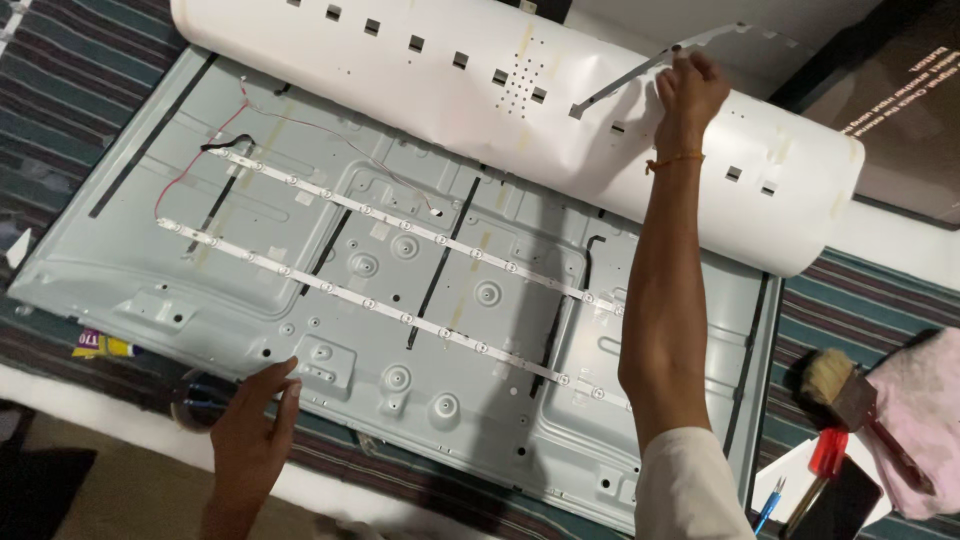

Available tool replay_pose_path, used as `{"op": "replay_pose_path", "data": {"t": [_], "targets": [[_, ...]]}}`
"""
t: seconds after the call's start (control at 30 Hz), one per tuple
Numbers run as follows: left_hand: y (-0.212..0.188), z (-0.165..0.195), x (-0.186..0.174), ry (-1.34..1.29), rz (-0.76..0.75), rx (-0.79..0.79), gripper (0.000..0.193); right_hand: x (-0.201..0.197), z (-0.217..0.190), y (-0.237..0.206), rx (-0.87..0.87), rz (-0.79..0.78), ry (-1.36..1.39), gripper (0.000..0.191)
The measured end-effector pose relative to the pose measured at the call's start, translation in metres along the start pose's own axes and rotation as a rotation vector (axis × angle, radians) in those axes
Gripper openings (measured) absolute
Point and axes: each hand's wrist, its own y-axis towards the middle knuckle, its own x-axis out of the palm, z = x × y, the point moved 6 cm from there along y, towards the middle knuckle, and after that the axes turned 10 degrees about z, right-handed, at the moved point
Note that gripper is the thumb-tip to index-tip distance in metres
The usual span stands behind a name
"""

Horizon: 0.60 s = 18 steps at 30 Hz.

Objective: The person removes an LED strip from the back of a television using a screwdriver, then cleans the surface with a brush. They connect wires to the LED strip and apply adhesive from a tube to secure it in place.

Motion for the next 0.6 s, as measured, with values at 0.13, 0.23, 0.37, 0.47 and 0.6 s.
{"op": "replay_pose_path", "data": {"t": [0.13,0.23,0.37,0.47,0.6], "targets": [[0.001,0.002,-0.003,-0.002,-0.008,0.153,0.032,-0.027,-0.026,-0.06,-0.316,-0.095,-0.05,0.029],[-0.004,0.013,-0.013,-0.129,0.123,0.392,0.03,-0.054,-0.031,-0.133,-0.366,-0.132,-0.172,0.024],[0.0,0.007,-0.014,-0.186,0.124,0.389,0.026,-0.078,-0.027,-0.228,-0.317,-0.368,-0.33,0.023],[0.007,0.0,-0.02,-0.187,0.137,0.42,0.019,-0.099,-0.018,-0.281,-0.372,-0.417,-0.53,0.021],[0.018,-0.01,-0.034,-0.23,0.144,0.441,0.016,-0.127,-0.005,-0.335,-0.585,-0.474,-0.807,0.02]]}}
